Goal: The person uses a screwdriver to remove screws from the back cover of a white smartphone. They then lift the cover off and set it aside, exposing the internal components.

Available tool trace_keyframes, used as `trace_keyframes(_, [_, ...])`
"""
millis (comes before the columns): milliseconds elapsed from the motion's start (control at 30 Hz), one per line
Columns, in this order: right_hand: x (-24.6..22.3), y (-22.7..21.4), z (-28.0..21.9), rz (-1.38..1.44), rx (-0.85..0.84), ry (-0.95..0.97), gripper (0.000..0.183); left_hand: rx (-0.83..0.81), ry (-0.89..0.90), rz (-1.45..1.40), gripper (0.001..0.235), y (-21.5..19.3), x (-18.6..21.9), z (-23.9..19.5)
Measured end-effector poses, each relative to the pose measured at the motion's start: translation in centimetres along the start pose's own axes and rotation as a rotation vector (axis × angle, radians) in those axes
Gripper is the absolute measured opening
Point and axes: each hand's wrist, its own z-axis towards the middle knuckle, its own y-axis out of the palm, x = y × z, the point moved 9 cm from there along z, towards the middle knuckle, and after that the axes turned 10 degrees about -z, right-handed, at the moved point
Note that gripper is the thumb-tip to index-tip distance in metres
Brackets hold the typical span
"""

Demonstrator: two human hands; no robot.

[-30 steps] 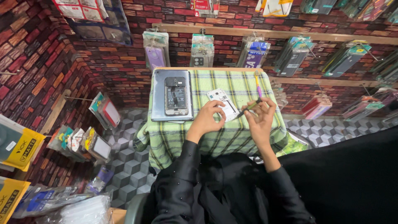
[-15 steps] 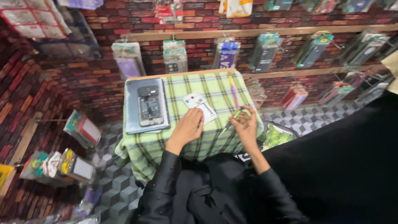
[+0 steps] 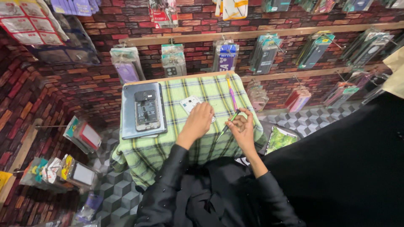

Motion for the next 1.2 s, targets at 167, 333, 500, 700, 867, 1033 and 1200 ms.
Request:
trace_keyframes(167, [-0.3,-0.3,0.1,-0.051,0.002,0.020,0.065,0.041,0.025,0.140,0.006,2.7,-1.9,3.9])
trace_keyframes(333, [-0.5,-0.2,0.1,0.001,-0.010,0.047,0.065,0.039,-0.001,0.173,0.005,3.6,-4.7,5.0])
trace_keyframes(500, [-0.6,-0.3,0.1,-0.009,-0.019,0.056,0.065,0.047,-0.069,0.171,0.001,3.7,-6.2,5.1])
trace_keyframes(700, [-0.6,-0.3,0.1,-0.020,-0.015,0.056,0.065,0.067,-0.074,0.168,0.012,3.8,-6.2,4.6])
trace_keyframes(867, [-0.9,-0.1,0.0,-0.028,-0.016,0.061,0.063,0.077,-0.072,0.166,0.018,2.6,-5.0,4.7])
trace_keyframes(1033, [-0.7,-0.2,0.1,-0.021,-0.015,0.048,0.064,0.132,-0.035,0.230,0.019,0.8,-1.5,3.2])
trace_keyframes(1200, [-0.5,-0.2,0.1,-0.017,-0.010,0.046,0.066,0.129,-0.046,0.466,0.038,0.4,2.6,0.8])
